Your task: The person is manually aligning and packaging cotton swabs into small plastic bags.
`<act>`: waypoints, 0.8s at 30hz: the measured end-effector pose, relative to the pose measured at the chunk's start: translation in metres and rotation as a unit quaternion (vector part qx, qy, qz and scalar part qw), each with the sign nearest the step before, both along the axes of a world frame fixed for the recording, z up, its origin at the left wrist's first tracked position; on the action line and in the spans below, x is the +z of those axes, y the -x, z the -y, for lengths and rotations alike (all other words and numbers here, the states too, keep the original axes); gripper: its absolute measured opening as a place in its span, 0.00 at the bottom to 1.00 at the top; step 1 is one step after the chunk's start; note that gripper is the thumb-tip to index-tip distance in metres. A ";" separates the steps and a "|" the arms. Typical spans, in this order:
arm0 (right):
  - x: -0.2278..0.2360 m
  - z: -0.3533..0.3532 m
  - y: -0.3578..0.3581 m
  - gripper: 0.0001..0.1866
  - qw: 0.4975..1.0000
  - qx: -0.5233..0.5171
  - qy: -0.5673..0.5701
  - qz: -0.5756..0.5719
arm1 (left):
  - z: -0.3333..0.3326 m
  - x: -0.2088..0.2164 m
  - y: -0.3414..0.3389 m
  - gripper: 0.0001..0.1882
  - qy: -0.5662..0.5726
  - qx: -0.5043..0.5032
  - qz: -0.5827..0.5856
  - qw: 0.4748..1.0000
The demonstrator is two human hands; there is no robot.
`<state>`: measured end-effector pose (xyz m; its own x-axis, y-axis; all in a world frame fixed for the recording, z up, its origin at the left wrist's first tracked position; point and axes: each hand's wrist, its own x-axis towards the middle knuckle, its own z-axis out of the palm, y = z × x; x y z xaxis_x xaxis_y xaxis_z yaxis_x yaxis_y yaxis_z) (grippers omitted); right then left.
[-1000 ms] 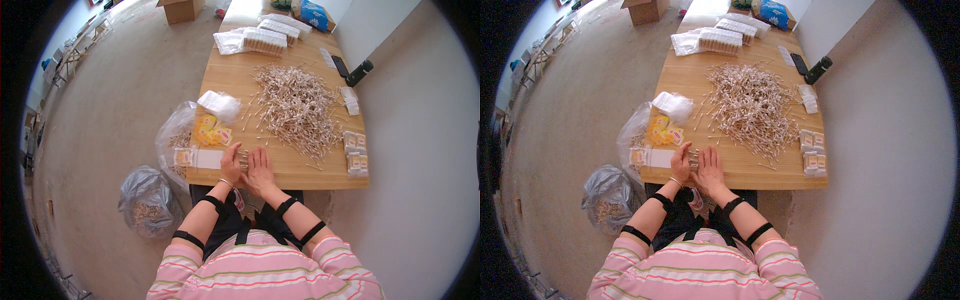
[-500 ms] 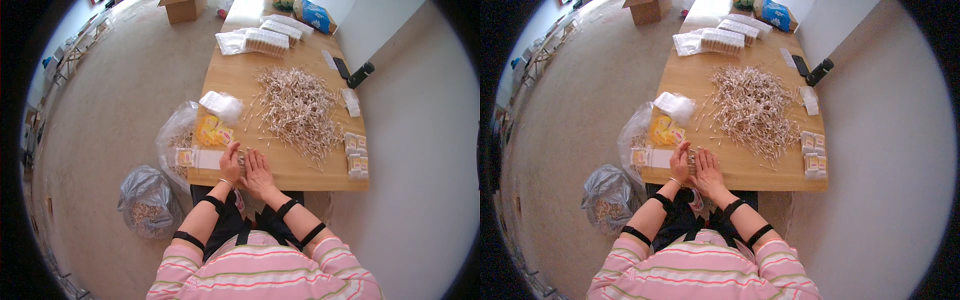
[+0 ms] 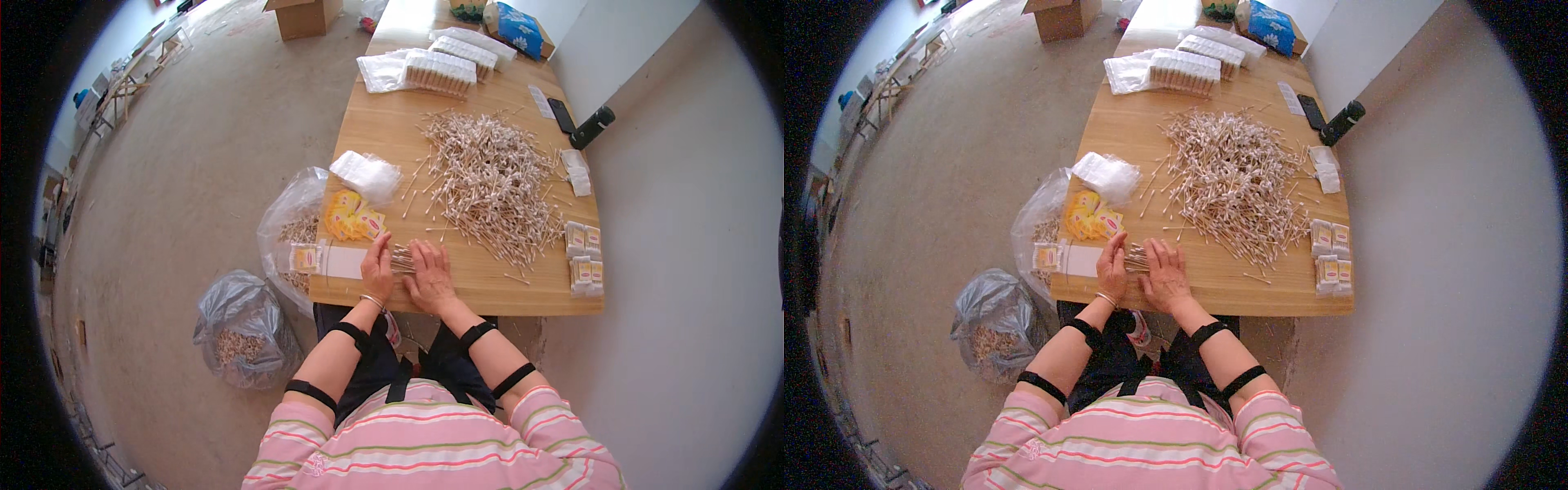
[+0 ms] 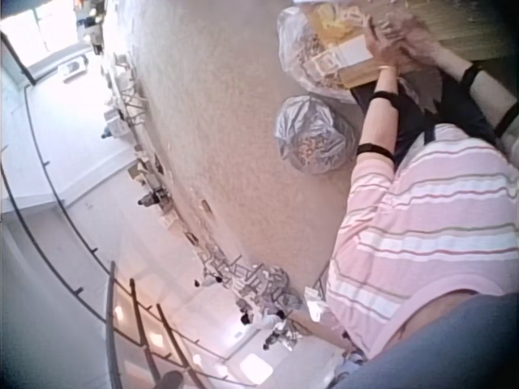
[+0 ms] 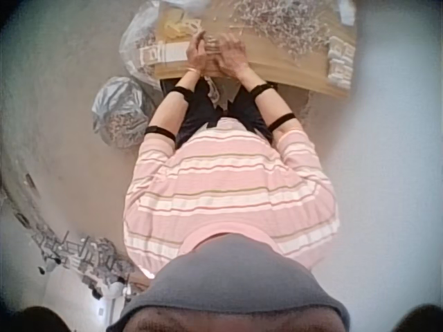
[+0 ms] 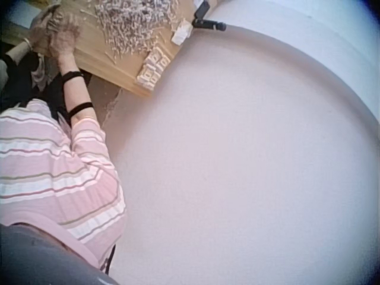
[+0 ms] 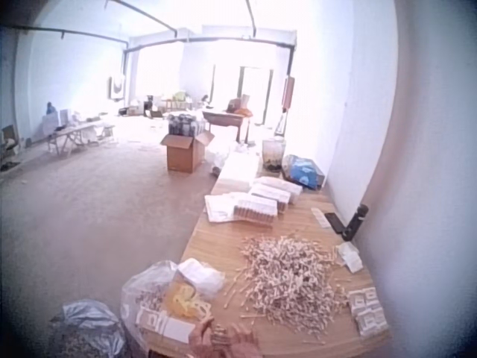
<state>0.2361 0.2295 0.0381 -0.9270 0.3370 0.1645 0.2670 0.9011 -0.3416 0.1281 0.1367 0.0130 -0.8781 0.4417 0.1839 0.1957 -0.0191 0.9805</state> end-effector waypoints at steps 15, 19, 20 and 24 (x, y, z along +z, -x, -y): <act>-0.012 -0.006 0.005 0.31 0.948 -0.140 0.184 -0.219 | 0.002 0.004 0.006 0.19 -0.102 -0.034 0.164 0.981; -0.008 -0.002 0.006 0.28 0.907 -0.156 0.298 -0.253 | 0.005 -0.001 0.002 0.19 -0.092 -0.055 0.160 0.981; -0.009 -0.001 0.009 0.28 0.907 -0.157 0.297 -0.253 | 0.003 0.000 -0.001 0.19 -0.092 -0.057 0.160 0.981; -0.011 0.005 0.019 0.27 0.893 -0.127 0.351 -0.251 | 0.000 0.002 -0.014 0.20 -0.006 -0.070 0.064 0.996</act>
